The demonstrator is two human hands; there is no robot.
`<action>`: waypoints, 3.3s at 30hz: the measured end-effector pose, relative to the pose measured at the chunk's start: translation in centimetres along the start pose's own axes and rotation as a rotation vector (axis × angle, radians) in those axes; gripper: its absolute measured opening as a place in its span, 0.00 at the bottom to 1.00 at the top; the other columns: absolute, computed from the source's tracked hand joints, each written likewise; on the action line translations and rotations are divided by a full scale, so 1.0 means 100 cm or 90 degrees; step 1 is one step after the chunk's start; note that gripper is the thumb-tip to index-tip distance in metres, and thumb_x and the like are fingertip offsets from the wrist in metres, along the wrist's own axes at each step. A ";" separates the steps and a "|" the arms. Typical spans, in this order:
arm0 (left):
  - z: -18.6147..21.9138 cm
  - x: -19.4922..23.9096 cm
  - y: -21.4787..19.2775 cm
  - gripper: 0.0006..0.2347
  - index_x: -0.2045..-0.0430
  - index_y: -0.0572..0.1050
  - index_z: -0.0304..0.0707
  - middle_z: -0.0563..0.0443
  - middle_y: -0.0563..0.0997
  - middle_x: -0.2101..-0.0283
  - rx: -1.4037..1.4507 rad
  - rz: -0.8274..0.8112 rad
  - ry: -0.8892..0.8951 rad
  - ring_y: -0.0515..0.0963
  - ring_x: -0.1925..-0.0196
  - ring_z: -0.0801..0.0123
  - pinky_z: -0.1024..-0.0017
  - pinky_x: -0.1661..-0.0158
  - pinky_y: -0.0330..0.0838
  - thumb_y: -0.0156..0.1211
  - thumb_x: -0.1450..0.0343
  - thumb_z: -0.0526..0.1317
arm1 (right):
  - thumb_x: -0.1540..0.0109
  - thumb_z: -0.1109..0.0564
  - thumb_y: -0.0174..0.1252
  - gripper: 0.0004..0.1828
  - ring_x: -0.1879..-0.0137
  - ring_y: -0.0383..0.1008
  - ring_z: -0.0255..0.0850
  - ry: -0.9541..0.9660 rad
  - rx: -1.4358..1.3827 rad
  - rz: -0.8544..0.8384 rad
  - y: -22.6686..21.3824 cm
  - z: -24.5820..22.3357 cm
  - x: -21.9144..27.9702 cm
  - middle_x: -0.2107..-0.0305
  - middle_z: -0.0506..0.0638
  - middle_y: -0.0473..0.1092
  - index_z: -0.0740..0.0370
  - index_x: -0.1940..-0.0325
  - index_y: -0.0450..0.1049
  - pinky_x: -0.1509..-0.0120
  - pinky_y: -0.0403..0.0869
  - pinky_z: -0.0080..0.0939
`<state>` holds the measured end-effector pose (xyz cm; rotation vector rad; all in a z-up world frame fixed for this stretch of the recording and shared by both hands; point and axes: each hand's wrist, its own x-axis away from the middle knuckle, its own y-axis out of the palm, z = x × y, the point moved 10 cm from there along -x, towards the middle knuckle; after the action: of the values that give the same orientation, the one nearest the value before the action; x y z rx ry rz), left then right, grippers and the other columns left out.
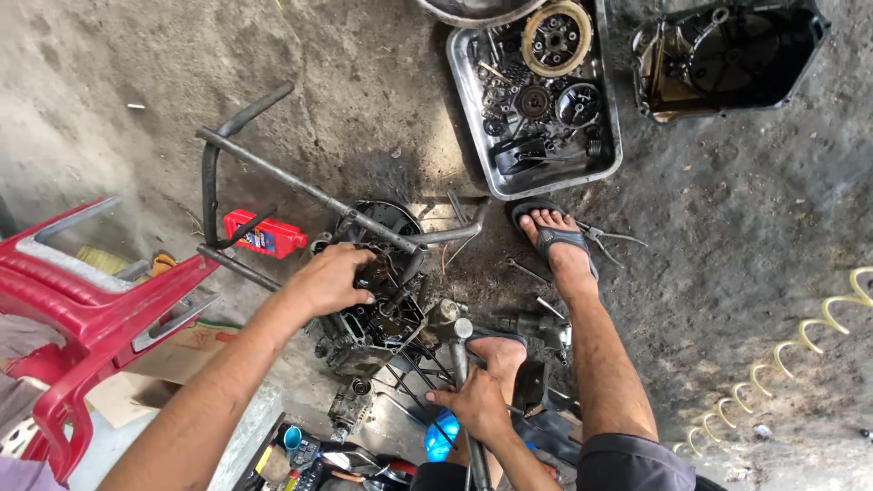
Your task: The person works on a disassembled engine block mounted on a stand, using a hammer and a metal rod to strike internal components. They then use a screwdriver to manipulate parts within the engine casing and search through a container of tools.
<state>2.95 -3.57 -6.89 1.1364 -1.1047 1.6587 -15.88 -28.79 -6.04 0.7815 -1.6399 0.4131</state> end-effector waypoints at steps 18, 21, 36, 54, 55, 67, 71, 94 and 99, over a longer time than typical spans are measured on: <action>0.024 0.020 -0.048 0.16 0.55 0.83 0.36 0.41 0.84 0.54 0.192 0.279 0.056 0.83 0.52 0.52 0.61 0.48 0.76 0.71 0.36 0.42 | 0.58 0.51 0.81 0.51 0.44 0.73 0.48 -0.096 -0.072 0.063 -0.021 -0.027 0.008 0.52 0.59 0.71 0.67 0.37 0.62 0.37 0.68 0.42; 0.028 0.016 -0.055 0.16 0.58 0.83 0.35 0.42 0.86 0.55 0.247 0.296 0.091 0.85 0.55 0.56 0.63 0.52 0.78 0.71 0.36 0.42 | 0.57 0.52 0.81 0.47 0.48 0.74 0.47 -0.126 -0.069 0.060 -0.024 -0.030 0.008 0.56 0.58 0.73 0.67 0.40 0.66 0.40 0.70 0.43; 0.031 0.056 -0.098 0.12 0.56 0.83 0.33 0.49 0.85 0.61 0.868 0.384 0.087 0.82 0.58 0.69 0.70 0.53 0.76 0.67 0.31 0.37 | 0.54 0.54 0.79 0.35 0.59 0.75 0.35 -0.086 -0.156 0.007 -0.023 -0.017 -0.001 0.66 0.45 0.77 0.60 0.45 0.76 0.50 0.73 0.39; 0.019 0.124 0.059 0.12 0.49 0.77 0.30 0.53 0.81 0.55 1.293 0.579 0.184 0.78 0.53 0.75 0.76 0.49 0.71 0.63 0.27 0.33 | 0.43 0.55 0.66 0.11 0.78 0.62 0.33 0.093 -0.431 -0.020 -0.078 -0.018 -0.001 0.81 0.45 0.65 0.59 0.69 0.70 0.76 0.63 0.35; 0.025 0.124 0.053 0.12 0.50 0.77 0.31 0.54 0.81 0.55 1.256 0.597 0.164 0.78 0.52 0.76 0.77 0.48 0.71 0.62 0.27 0.33 | 0.42 0.55 0.64 0.09 0.77 0.61 0.33 0.072 -0.494 -0.028 -0.082 -0.026 -0.001 0.80 0.45 0.64 0.59 0.67 0.70 0.77 0.61 0.34; 0.152 -0.118 -0.021 0.17 0.48 0.78 0.39 0.42 0.81 0.48 0.670 0.694 0.088 0.78 0.44 0.49 0.58 0.44 0.73 0.69 0.32 0.40 | 0.38 0.58 0.59 0.07 0.79 0.59 0.39 0.182 -0.646 0.194 -0.125 0.059 -0.026 0.79 0.48 0.63 0.61 0.64 0.68 0.79 0.62 0.39; 0.167 -0.202 -0.013 0.19 0.46 0.77 0.41 0.38 0.80 0.50 0.609 0.640 0.026 0.76 0.46 0.45 0.55 0.46 0.70 0.67 0.33 0.37 | 0.39 0.56 0.55 0.05 0.77 0.59 0.36 0.215 -0.731 0.124 -0.127 0.080 -0.037 0.78 0.46 0.63 0.58 0.61 0.67 0.77 0.61 0.35; 0.203 0.113 0.165 0.20 0.47 0.73 0.38 0.48 0.77 0.49 0.740 0.143 0.094 0.77 0.46 0.61 0.59 0.45 0.71 0.69 0.31 0.46 | 0.38 0.58 0.63 0.15 0.73 0.69 0.40 0.220 -0.421 0.098 -0.146 0.073 -0.036 0.76 0.50 0.69 0.67 0.50 0.72 0.72 0.67 0.40; 0.254 0.089 0.275 0.15 0.51 0.76 0.40 0.54 0.81 0.53 1.177 0.075 -0.029 0.82 0.63 0.73 0.72 0.62 0.75 0.66 0.30 0.44 | 0.42 0.56 0.64 0.18 0.74 0.65 0.38 0.123 -0.206 0.078 -0.179 0.050 -0.025 0.76 0.47 0.67 0.54 0.47 0.74 0.73 0.65 0.40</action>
<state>-19.15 -33.97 1.15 2.0622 0.8075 2.6501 -7.04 -44.06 -12.30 0.3884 -1.5263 0.2888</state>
